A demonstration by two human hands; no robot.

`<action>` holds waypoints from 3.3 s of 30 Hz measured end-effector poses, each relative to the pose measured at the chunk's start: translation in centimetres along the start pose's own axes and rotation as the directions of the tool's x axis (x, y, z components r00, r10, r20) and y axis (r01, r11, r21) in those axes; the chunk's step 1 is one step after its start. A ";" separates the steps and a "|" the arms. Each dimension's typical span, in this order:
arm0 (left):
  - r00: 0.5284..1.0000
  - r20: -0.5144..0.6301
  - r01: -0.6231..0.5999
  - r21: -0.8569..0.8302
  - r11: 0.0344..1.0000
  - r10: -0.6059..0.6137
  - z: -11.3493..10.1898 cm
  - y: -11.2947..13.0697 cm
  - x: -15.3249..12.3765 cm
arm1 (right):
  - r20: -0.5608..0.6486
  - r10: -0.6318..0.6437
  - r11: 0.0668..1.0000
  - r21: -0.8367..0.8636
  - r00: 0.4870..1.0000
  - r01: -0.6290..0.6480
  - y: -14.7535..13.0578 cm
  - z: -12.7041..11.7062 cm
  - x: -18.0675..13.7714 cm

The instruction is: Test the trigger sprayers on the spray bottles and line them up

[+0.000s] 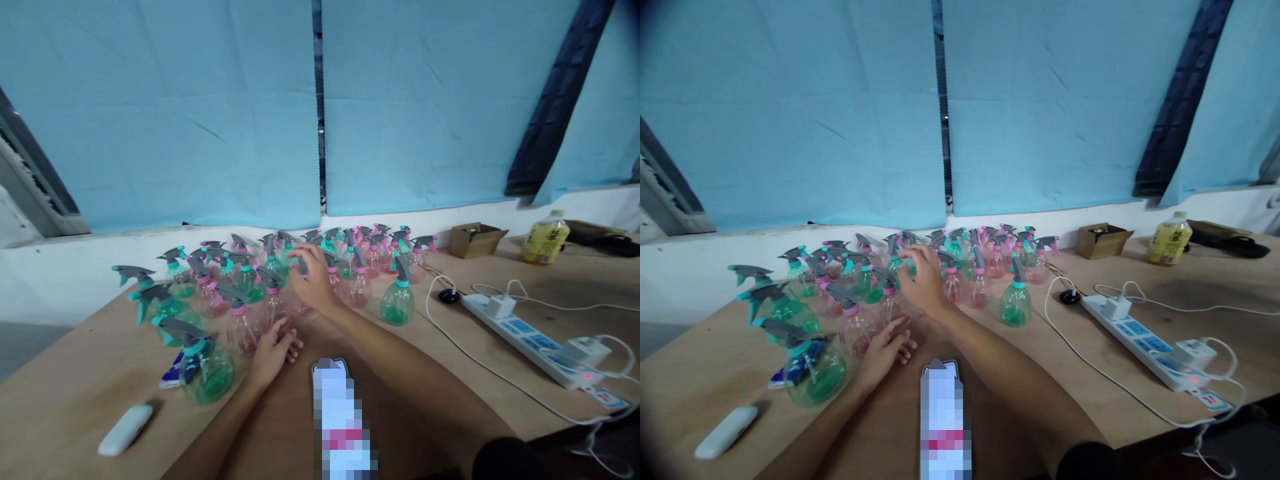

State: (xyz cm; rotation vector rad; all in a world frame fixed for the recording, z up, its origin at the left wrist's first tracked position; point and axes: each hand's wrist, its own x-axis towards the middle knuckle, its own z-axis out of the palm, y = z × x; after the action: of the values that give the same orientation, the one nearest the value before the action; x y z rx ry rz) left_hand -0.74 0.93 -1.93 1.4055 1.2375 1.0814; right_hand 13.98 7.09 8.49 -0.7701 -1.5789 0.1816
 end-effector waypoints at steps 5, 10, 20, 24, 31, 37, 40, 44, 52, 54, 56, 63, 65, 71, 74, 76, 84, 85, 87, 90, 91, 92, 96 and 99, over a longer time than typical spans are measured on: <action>1.000 -0.008 0.008 -0.010 1.000 -0.008 -0.1 -0.2 0.0 | 0.038 0.140 0.951 -0.282 0.989 -0.124 2.0 0.2 -0.2; 1.000 0.000 -0.008 0.028 1.000 0.008 -0.1 -0.4 0.1 | 0.147 0.163 0.927 -0.361 0.976 -0.101 3.4 0.5 -1.6; 1.000 0.019 -0.022 0.061 0.998 0.021 -0.2 -0.4 0.1 | 0.140 0.108 0.951 -0.301 0.984 -0.062 3.0 -2.6 -2.7; 0.999 0.034 -0.043 0.073 0.996 0.040 -0.3 -0.6 0.1 | 0.131 0.092 0.978 -0.197 0.987 -0.065 3.0 -4.0 -3.1; 0.998 0.040 -0.051 0.099 0.994 0.048 -0.2 -0.3 0.1 | 0.043 0.015 1.000 -0.025 0.999 -0.014 3.1 -5.4 -4.5; 0.999 0.031 -0.036 0.102 0.994 0.033 0.0 0.1 -0.1 | -0.015 0.161 0.980 0.122 0.987 -0.158 3.3 -4.9 -6.1; 0.998 0.042 -0.039 0.114 0.993 0.035 0.0 -0.1 -0.1 | -0.018 0.171 0.954 0.255 0.985 -0.161 3.3 -4.5 -6.9; 0.997 0.060 -0.062 0.129 0.990 0.055 0.0 -0.3 0.0 | 0.017 0.160 0.901 0.405 0.987 -0.153 3.4 -4.4 -7.4; 0.996 0.067 -0.071 0.133 0.989 0.062 -0.1 -0.6 0.1 | 0.398 0.198 0.764 0.509 0.895 -0.396 4.1 -5.8 -5.8; 0.995 0.073 -0.082 0.140 0.987 0.073 -0.2 -0.7 0.2 | 0.501 0.148 0.751 0.504 0.853 -0.427 4.4 -5.9 -5.1; 0.994 0.076 -0.090 0.149 0.985 0.079 -0.2 -0.8 0.2 | 0.551 0.086 0.780 0.481 0.830 -0.400 4.6 -5.8 -4.5; 0.993 0.092 -0.081 0.157 0.984 0.067 -0.2 -0.8 0.1 | 0.638 0.020 0.757 0.493 0.770 -0.428 4.0 -4.7 -3.5; 0.994 0.093 -0.077 0.156 0.985 0.063 -0.2 -0.9 0.1 | 0.662 0.043 0.686 0.525 0.748 -0.504 3.9 -4.3 -3.6; 0.990 0.120 -0.091 0.180 0.979 0.070 -0.1 -0.8 -0.1 | 0.663 0.137 0.593 0.540 0.736 -0.598 4.1 -4.0 -4.3; 0.990 0.123 -0.095 0.179 0.979 0.073 -0.1 -0.7 -0.2 | 0.659 0.156 0.586 0.538 0.736 -0.606 4.1 -4.1 -4.3; 0.990 0.124 -0.096 0.180 0.979 0.074 -0.2 -0.8 -0.1 | 0.663 0.161 0.597 0.524 0.731 -0.607 4.1 -4.2 -4.3; 0.984 0.159 -0.111 0.236 0.966 0.074 -0.2 -0.4 -0.2 | 0.616 0.151 0.637 0.537 0.773 -0.552 4.3 -4.1 -4.6; 0.982 0.170 -0.119 0.249 0.961 0.077 -0.2 -0.3 -0.2 | 0.621 0.160 0.627 0.537 0.767 -0.565 4.3 -4.1 -4.6; 0.980 0.179 -0.131 0.271 0.953 0.084 -0.2 -0.2 -0.3 | 0.629 0.185 0.602 0.534 0.755 -0.593 4.2 -4.1 -4.6; 0.980 0.180 -0.140 0.291 0.947 0.090 -0.2 -0.2 -0.4 | 0.621 0.214 0.610 0.517 0.754 -0.600 4.1 -4.1 -4.7; 0.980 0.178 -0.140 0.295 0.945 0.089 -0.2 -0.2 -0.5 | 0.618 0.219 0.626 0.505 0.755 -0.594 4.1 -4.1 -4.7; 0.980 0.177 -0.138 0.299 0.944 0.087 -0.2 -0.2 -0.5 | 0.615 0.222 0.641 0.493 0.757 -0.588 4.1 -4.1 -4.7; 0.981 0.174 -0.137 0.305 0.943 0.086 -0.1 0.0 -0.6 | 0.602 0.228 0.666 0.478 0.766 -0.573 4.0 -4.0 -4.8; 0.980 0.181 -0.139 0.309 0.941 0.085 -0.1 0.2 -0.6 | 0.586 0.238 0.646 0.500 0.774 -0.577 3.8 -3.8 -4.8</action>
State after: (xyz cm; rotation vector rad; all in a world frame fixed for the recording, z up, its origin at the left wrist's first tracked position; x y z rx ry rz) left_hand -0.88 0.29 -1.76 1.7950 1.2635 0.8423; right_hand 18.76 6.07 3.13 -0.5201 -1.5835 1.3152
